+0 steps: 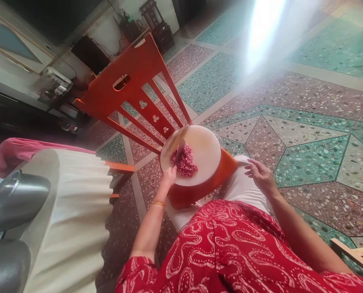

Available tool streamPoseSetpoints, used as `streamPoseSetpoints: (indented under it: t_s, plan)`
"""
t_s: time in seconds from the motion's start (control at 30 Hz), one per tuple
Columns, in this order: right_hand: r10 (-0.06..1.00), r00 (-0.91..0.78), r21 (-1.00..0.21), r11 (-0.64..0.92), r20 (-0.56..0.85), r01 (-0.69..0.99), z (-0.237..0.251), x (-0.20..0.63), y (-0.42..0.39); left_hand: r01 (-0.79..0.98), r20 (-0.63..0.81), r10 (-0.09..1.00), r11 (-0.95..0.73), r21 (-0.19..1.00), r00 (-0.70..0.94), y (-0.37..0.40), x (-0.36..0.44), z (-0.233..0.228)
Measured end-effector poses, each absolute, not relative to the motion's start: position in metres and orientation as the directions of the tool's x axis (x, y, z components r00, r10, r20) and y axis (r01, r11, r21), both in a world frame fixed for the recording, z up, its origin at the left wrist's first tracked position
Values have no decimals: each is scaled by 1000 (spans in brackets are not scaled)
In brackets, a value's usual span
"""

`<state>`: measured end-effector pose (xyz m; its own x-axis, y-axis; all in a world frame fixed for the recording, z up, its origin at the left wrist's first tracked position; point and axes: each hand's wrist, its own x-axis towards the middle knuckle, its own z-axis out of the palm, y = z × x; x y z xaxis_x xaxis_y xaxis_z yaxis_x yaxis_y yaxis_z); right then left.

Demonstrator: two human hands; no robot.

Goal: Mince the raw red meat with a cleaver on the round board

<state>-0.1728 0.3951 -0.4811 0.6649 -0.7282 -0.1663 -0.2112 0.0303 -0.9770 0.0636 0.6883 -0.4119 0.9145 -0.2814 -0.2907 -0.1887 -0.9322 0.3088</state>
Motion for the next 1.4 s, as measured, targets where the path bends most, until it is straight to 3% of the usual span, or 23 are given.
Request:
streamPoseSetpoints:
  t_s: [0.13,0.23,0.3,0.37,0.47,0.57,0.63,0.7,0.8,0.93,1.0,1.17,1.3,1.4]
  plan:
    - [-713,683,-978,22,-160,-207,-480,-170,399,-150,-124,-204,-926,346,971,698,64,-408]
    - [-704,692,-979,17,-157,-205,-479,-166,402,-98,-244,-181,-943,319,953,698,60,-414]
    - [-691,707,-981,20,-153,-193,-477,-162,404,-114,-293,-222,-932,344,930,698,61,-416]
    - [-672,725,-983,26,-152,-182,-475,-159,406,-123,-232,-228,-911,394,946,701,64,-413]
    - [-654,738,-981,34,-166,-190,-472,-157,407,-101,-92,-156,-892,442,983,706,65,-412]
    - [-651,737,-978,43,-181,-203,-471,-155,408,-42,-212,-125,-933,358,969,701,61,-418]
    - [-653,736,-978,41,-181,-204,-470,-154,409,-58,-309,-164,-943,327,937,697,61,-419]
    - [-642,746,-979,39,-176,-198,-470,-153,411,-96,-280,-206,-927,362,938,696,64,-417]
    - [-621,766,-982,37,-168,-185,-469,-153,413,-105,-131,-182,-887,451,975,701,66,-414]
    - [-606,774,-977,26,-182,-210,-466,-153,419,33,-293,-106,-901,433,950,701,57,-424]
    - [-574,797,-975,12,-189,-223,-462,-152,421,52,-334,-103,-903,426,937,698,52,-428]
    - [-509,845,-971,-66,-164,-228,-456,-150,432,-22,-142,-101,-880,475,985,698,46,-428]
    - [-405,900,-955,-165,-162,-246,-450,-137,462,113,-338,-66,-867,485,939,697,36,-435]
    - [-207,967,-930,-303,-147,-207,-440,-116,497,229,-375,-71,-681,695,924,683,22,-440]
